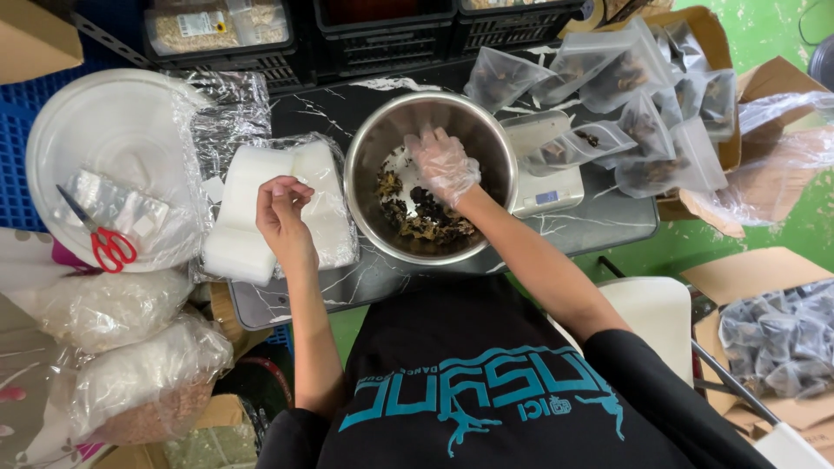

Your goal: The person puts dried food items into plastic bags by hand, weighs them on a digital scale, and seals the bags. They organize the filled bags into a cardboard box.

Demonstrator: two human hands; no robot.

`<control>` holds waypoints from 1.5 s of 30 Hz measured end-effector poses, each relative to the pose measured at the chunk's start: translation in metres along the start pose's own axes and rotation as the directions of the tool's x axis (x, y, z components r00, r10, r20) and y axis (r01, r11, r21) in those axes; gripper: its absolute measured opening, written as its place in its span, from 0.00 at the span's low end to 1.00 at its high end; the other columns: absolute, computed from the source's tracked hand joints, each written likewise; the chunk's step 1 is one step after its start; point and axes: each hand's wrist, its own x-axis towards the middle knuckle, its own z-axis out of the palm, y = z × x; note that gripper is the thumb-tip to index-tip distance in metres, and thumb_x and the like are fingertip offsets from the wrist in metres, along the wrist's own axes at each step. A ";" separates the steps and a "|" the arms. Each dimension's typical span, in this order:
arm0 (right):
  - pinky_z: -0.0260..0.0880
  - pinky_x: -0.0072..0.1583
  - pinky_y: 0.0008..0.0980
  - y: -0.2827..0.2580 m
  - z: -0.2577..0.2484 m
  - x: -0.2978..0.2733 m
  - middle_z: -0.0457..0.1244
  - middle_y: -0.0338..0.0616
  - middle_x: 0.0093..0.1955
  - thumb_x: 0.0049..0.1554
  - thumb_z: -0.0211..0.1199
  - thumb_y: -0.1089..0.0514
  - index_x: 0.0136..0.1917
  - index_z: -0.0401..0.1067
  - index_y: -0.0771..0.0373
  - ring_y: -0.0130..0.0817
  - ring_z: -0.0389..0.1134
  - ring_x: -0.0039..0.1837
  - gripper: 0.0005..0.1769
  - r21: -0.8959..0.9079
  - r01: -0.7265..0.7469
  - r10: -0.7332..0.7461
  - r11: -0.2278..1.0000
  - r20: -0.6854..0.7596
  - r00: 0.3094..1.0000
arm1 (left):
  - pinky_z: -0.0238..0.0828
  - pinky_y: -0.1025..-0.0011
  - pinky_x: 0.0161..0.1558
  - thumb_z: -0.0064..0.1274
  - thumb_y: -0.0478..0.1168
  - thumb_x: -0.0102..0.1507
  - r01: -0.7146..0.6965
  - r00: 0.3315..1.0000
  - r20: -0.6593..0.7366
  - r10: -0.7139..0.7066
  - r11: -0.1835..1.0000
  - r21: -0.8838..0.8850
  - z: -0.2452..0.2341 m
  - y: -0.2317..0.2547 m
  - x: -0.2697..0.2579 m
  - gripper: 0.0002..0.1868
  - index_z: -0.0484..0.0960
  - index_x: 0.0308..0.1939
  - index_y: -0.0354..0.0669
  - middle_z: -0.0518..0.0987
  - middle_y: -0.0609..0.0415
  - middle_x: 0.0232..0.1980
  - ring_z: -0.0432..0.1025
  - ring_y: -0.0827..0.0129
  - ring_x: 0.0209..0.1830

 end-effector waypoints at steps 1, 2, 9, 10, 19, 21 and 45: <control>0.69 0.42 0.42 0.012 0.026 -0.005 0.62 0.51 0.47 0.59 0.57 0.57 0.45 0.75 0.57 0.48 0.66 0.51 0.07 -0.039 0.019 -0.018 0.999 0.027 0.999 | 0.73 0.74 0.46 0.36 0.43 0.75 0.002 1.000 0.005 -0.002 1.000 -0.003 0.003 -0.001 0.000 0.14 0.76 0.46 0.41 0.76 0.53 0.35 0.74 0.70 0.39; 0.67 0.40 0.40 0.025 0.052 -0.010 0.63 0.45 0.36 0.57 0.56 0.58 0.39 0.76 0.56 0.44 0.68 0.45 0.08 -0.077 0.040 -0.036 0.996 0.054 0.998 | 0.73 0.74 0.46 0.36 0.43 0.75 0.004 1.000 0.010 -0.004 1.000 -0.006 0.005 -0.002 0.001 0.14 0.76 0.46 0.41 0.76 0.53 0.35 0.74 0.70 0.39; 0.69 0.41 0.35 0.050 0.048 -0.003 0.66 0.42 0.36 0.55 0.56 0.60 0.43 0.77 0.54 0.38 0.70 0.44 0.09 0.171 -0.033 0.032 0.985 0.008 0.999 | 0.73 0.74 0.45 0.37 0.43 0.75 0.010 1.000 0.022 -0.009 1.000 -0.020 0.020 0.003 0.002 0.14 0.77 0.45 0.40 0.76 0.53 0.35 0.74 0.70 0.38; 0.71 0.43 0.33 0.056 0.029 0.007 0.68 0.43 0.39 0.57 0.54 0.62 0.46 0.77 0.54 0.36 0.70 0.45 0.11 0.367 -0.125 0.123 0.922 0.030 0.992 | 0.73 0.74 0.45 0.37 0.43 0.75 0.004 1.000 0.023 -0.003 1.000 -0.017 0.020 0.003 0.003 0.14 0.77 0.45 0.40 0.76 0.52 0.35 0.74 0.69 0.39; 0.78 0.48 0.38 0.024 -0.076 0.020 0.71 0.45 0.41 0.55 0.59 0.62 0.47 0.81 0.54 0.37 0.74 0.44 0.11 0.404 -0.348 0.235 0.846 0.303 0.924 | 0.73 0.75 0.45 0.36 0.44 0.75 0.016 0.999 0.035 -0.015 1.000 -0.015 0.023 0.003 0.001 0.14 0.76 0.46 0.40 0.76 0.53 0.36 0.74 0.70 0.39; 0.79 0.48 0.43 0.026 -0.033 0.009 0.71 0.46 0.38 0.53 0.63 0.58 0.43 0.81 0.53 0.41 0.75 0.42 0.07 0.195 -0.290 0.207 0.937 0.361 0.909 | 0.73 0.74 0.45 0.37 0.44 0.75 0.032 0.999 0.024 -0.032 0.999 -0.028 0.026 0.006 -0.001 0.14 0.76 0.45 0.41 0.76 0.53 0.35 0.74 0.70 0.38; 0.67 0.41 0.22 0.126 -0.223 -0.133 0.68 0.36 0.53 0.69 0.67 0.45 0.57 0.78 0.45 0.27 0.70 0.54 0.07 -0.211 -0.283 0.137 0.936 -0.523 0.841 | 0.74 0.74 0.48 0.40 0.51 0.73 0.078 0.979 0.190 -0.071 0.997 -0.026 0.061 0.010 0.005 0.16 0.76 0.44 0.45 0.77 0.57 0.36 0.73 0.72 0.38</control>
